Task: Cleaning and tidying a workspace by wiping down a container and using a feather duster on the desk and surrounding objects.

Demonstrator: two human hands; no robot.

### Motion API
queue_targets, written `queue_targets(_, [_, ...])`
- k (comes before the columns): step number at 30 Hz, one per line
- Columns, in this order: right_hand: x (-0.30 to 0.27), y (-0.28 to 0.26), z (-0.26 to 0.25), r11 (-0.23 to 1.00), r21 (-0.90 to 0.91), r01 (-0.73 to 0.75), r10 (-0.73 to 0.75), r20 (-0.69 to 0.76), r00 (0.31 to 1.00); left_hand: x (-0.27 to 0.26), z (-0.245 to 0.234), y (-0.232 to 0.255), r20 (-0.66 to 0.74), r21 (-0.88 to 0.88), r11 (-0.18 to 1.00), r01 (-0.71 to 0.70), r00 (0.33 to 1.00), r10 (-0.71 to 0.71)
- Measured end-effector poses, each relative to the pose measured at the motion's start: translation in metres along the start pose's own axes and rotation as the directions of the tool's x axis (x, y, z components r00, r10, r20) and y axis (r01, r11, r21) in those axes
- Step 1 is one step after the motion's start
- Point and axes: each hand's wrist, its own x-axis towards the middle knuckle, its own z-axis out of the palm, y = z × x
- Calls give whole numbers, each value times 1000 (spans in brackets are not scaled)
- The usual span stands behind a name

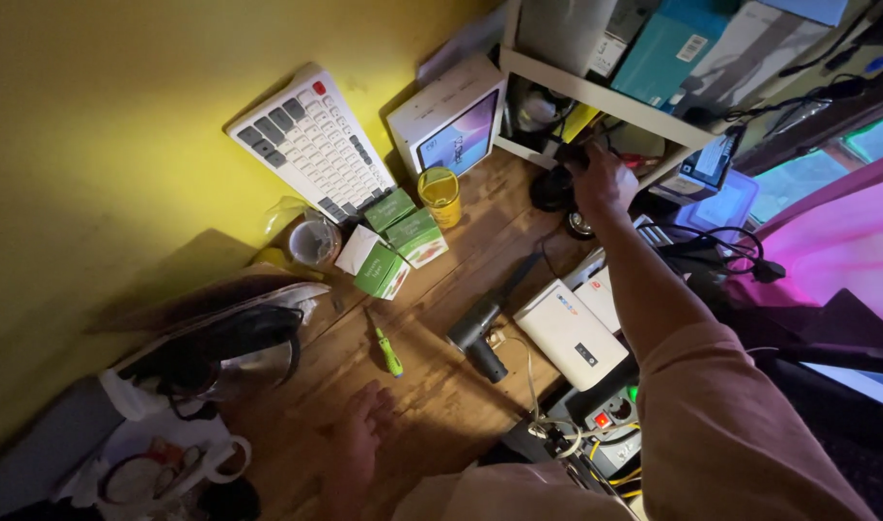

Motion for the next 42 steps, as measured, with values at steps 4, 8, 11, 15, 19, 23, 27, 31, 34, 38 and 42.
queue_targets(4, [0,2,0,999,39,32,-32,9,999,5,-1,-4,40,-40,999,-20,999,21])
queue_targets(8, [0,-12,-13,999,33,-14,13,48,999,1,2,2,92,-65,997,-36,995,41])
queue_targets(11, [-7,-24,-26,993,108,-56,50,61,997,0,2,7,92,-51,998,-44,995,48])
queue_targets(15, [-15,-38,-15,986,55,-156,152,60,987,10,-5,1,70,-37,999,-34,997,36])
queue_targets(19, [-38,-74,2,981,193,-13,-23,180,983,8,-6,-1,96,-36,998,-50,994,54])
queue_targets(23, [-44,-107,60,938,280,206,-304,372,877,7,-2,-2,114,-46,995,-88,989,92])
queue_targets(27, [-41,-139,85,892,185,411,-448,251,858,-6,4,4,84,-47,995,-92,992,96])
queue_targets(31, [-38,-161,70,924,159,347,-381,409,829,-9,-6,-2,40,-77,992,-98,994,101])
queue_targets(34, [-35,-152,84,917,196,347,-397,375,838,-11,-14,-6,11,-100,992,-82,996,84])
queue_targets(38, [-27,-119,119,857,355,373,-456,185,871,-28,-11,1,-56,-6,997,-72,996,71])
queue_targets(42, [-40,-124,19,860,318,400,-449,94,889,-52,5,18,-75,119,985,-123,988,133])
